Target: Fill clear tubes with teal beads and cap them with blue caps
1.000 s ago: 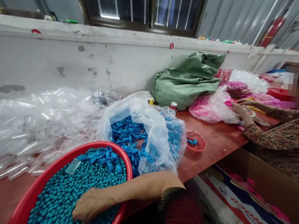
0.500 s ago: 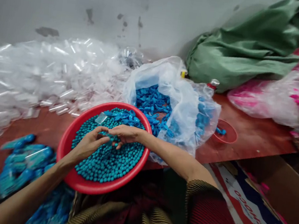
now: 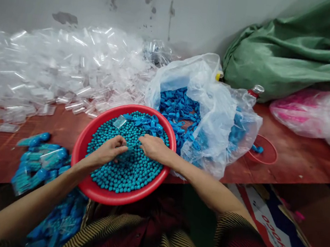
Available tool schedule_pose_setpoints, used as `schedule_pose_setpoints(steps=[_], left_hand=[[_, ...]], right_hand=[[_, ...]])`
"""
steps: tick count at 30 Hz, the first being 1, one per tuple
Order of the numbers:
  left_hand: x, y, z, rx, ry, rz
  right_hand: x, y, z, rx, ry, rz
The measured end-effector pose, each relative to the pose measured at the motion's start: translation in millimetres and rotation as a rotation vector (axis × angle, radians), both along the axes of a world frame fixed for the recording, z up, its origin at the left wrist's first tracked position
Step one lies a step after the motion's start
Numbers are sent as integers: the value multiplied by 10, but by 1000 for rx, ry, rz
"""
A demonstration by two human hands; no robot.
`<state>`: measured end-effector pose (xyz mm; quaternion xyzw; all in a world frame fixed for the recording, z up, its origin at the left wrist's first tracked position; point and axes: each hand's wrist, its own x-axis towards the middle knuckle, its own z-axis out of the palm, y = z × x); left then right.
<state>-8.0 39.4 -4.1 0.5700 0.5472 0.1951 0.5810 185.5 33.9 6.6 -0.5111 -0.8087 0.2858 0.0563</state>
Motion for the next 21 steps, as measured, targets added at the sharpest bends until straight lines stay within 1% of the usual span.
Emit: schedule_pose_setpoints(steps=[1,3,5,7,8,10,11,13,15,16,17,18,19,21], left_hand=[[-5,23,-36,70,103,-43],[18,71,-93,141,232,-133],[75,108,-113,110,257,-205],[137,120,-95,54,228,-255],[158,115,-76,15,188,-262],[165,89,-27,-112,43,-239],[151,70,-2,-191,-52,-209],[101,32,44,-338,-239,-140],[46,-3,80,-424,-375,-96],[25,-19,95,-450,-432,-83],[10,-35,106,-471,-478,-78],[0,-51,114,-486,-515,-79],[-4,-69,119,-494,-541,-81],[-4,-109,120,-496,-568,-72]], right_hand=[[-20,-24,-20,60,-120,49],[-68,-63,-76,72,-245,124],[-109,-75,-133,23,-219,133],[-124,-59,-163,-20,-142,96],[-118,-44,-162,-28,-97,69],[-80,-16,-132,-72,35,7],[-52,-7,-109,-129,119,-34],[2,-6,-64,-306,303,-147],[38,-29,-41,-445,408,-231],[45,-48,-40,-466,429,-247],[46,-72,-45,-454,439,-241],[42,-99,-52,-407,439,-222],[34,-129,-58,-322,432,-200],[16,-194,-58,-81,414,-174]])
